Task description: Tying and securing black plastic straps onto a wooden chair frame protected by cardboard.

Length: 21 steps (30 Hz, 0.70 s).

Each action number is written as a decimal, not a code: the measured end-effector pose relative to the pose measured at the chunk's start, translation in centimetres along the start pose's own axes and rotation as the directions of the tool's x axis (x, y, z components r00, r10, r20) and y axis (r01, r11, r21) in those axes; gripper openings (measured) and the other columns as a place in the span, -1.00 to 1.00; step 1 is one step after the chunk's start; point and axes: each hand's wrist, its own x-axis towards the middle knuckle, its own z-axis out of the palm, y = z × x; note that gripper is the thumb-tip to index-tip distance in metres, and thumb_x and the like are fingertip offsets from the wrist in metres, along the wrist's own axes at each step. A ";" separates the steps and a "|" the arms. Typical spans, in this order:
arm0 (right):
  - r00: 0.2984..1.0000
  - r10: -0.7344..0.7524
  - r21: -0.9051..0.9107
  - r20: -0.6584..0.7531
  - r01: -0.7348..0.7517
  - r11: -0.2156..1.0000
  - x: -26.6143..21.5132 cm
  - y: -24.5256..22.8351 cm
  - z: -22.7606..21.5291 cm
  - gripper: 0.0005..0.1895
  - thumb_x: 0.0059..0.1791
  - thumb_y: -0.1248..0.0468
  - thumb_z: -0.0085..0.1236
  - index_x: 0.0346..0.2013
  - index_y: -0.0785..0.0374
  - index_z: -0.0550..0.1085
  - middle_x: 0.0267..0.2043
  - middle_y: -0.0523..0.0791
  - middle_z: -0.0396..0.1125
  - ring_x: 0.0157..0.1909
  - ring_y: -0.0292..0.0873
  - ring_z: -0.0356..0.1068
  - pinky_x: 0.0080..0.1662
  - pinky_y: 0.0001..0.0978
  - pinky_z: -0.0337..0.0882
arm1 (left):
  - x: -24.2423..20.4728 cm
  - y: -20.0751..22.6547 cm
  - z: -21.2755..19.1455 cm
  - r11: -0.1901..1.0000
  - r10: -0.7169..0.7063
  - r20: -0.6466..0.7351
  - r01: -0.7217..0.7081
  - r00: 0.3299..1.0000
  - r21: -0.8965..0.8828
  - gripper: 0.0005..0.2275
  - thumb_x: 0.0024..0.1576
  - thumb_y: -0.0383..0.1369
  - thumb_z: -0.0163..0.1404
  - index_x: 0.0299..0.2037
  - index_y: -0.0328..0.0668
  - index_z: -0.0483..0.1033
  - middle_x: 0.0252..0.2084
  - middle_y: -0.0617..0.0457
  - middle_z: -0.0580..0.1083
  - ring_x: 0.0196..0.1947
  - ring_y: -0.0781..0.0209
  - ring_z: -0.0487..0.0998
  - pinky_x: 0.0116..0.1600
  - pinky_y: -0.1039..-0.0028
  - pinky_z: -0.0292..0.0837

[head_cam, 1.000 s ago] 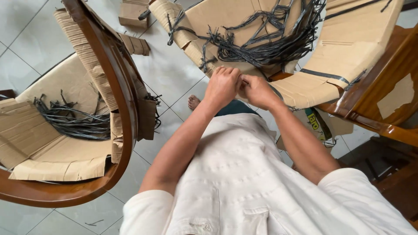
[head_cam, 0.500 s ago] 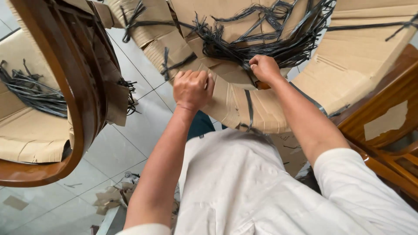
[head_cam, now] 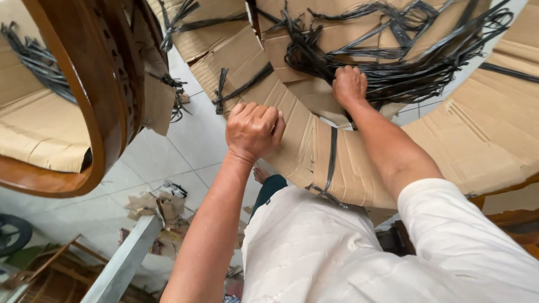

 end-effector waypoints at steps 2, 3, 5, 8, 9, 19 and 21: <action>0.999 -0.035 0.008 0.018 0.034 0.999 0.0 0.4 0.3 -0.85 0.00 0.13 0.20 -0.27 0.13 0.52 -0.29 -0.07 0.39 -0.14 0.08 0.43 -0.08 0.01 0.41 | -0.2 0.0 0.0 1.000 -0.007 -0.002 0.007 1.000 0.009 -0.74 0.12 -0.28 0.02 -0.62 0.01 0.30 -0.64 0.07 0.29 -0.58 0.15 0.43 -0.23 0.41 0.38; 0.999 -0.051 0.009 0.015 0.051 0.999 0.4 0.9 0.1 -0.82 0.03 0.10 0.15 -0.25 0.12 0.54 -0.31 -0.09 0.43 -0.18 0.07 0.48 -0.09 -0.01 0.41 | 0.1 -0.1 0.2 1.000 0.007 -0.019 -0.007 1.000 0.008 -0.75 0.11 -0.28 0.02 -0.61 0.01 0.30 -0.64 0.07 0.30 -0.57 0.15 0.44 -0.24 0.40 0.38; 0.997 -0.005 0.092 0.077 -0.002 0.996 -0.6 -0.3 -4.4 -0.79 0.07 0.08 0.12 -0.17 0.11 0.55 -0.32 -0.02 0.46 -0.19 0.17 0.50 -0.12 0.08 0.43 | 0.0 0.0 0.2 1.000 0.002 -0.021 -0.002 1.000 0.006 -0.75 0.10 -0.28 0.02 -0.61 0.01 0.30 -0.64 0.07 0.29 -0.57 0.15 0.44 -0.23 0.41 0.39; 0.986 0.072 0.301 0.151 -0.116 0.946 -2.1 -0.9 -10.2 -0.77 0.12 0.07 0.06 -0.06 0.07 0.56 -0.38 -0.01 0.49 -0.19 0.24 0.52 -0.14 0.14 0.46 | -0.1 0.0 0.4 1.000 0.004 -0.029 -0.004 1.000 -0.001 -0.75 0.10 -0.29 0.02 -0.61 0.01 0.30 -0.65 0.07 0.29 -0.57 0.15 0.45 -0.22 0.42 0.39; 0.981 0.095 0.431 0.169 -0.161 0.888 -2.4 -1.1 -11.9 -0.78 0.15 0.07 0.04 -0.04 0.05 0.55 -0.42 -0.08 0.49 -0.18 0.20 0.52 -0.13 0.12 0.46 | -0.1 -0.1 0.4 1.000 0.005 -0.031 -0.005 1.000 0.003 -0.75 0.11 -0.29 0.02 -0.61 0.01 0.31 -0.65 0.07 0.29 -0.57 0.15 0.46 -0.22 0.43 0.39; 0.984 0.168 0.978 -0.063 0.028 0.205 -11.7 -5.3 -29.1 -0.76 0.22 0.20 -0.09 -0.12 0.27 0.50 -0.66 -0.31 0.02 -0.57 -0.44 0.20 -0.50 -0.71 0.19 | -0.4 -1.0 1.7 0.999 0.033 -0.108 -0.028 0.994 0.046 -0.76 0.05 -0.25 0.04 -0.63 0.07 0.31 -0.70 0.10 0.35 -0.60 0.16 0.49 -0.24 0.41 0.40; 0.981 0.183 0.997 -0.062 0.071 -0.044 -13.2 -5.7 -30.6 -0.75 0.22 0.15 -0.08 -0.13 0.25 0.47 -0.63 -0.31 -0.03 -0.58 -0.42 0.22 -0.49 -0.72 0.19 | -0.3 -1.1 1.8 0.999 0.023 -0.104 -0.020 0.994 0.031 -0.77 0.05 -0.21 0.06 -0.62 0.07 0.34 -0.68 0.07 0.39 -0.56 0.13 0.53 -0.22 0.39 0.41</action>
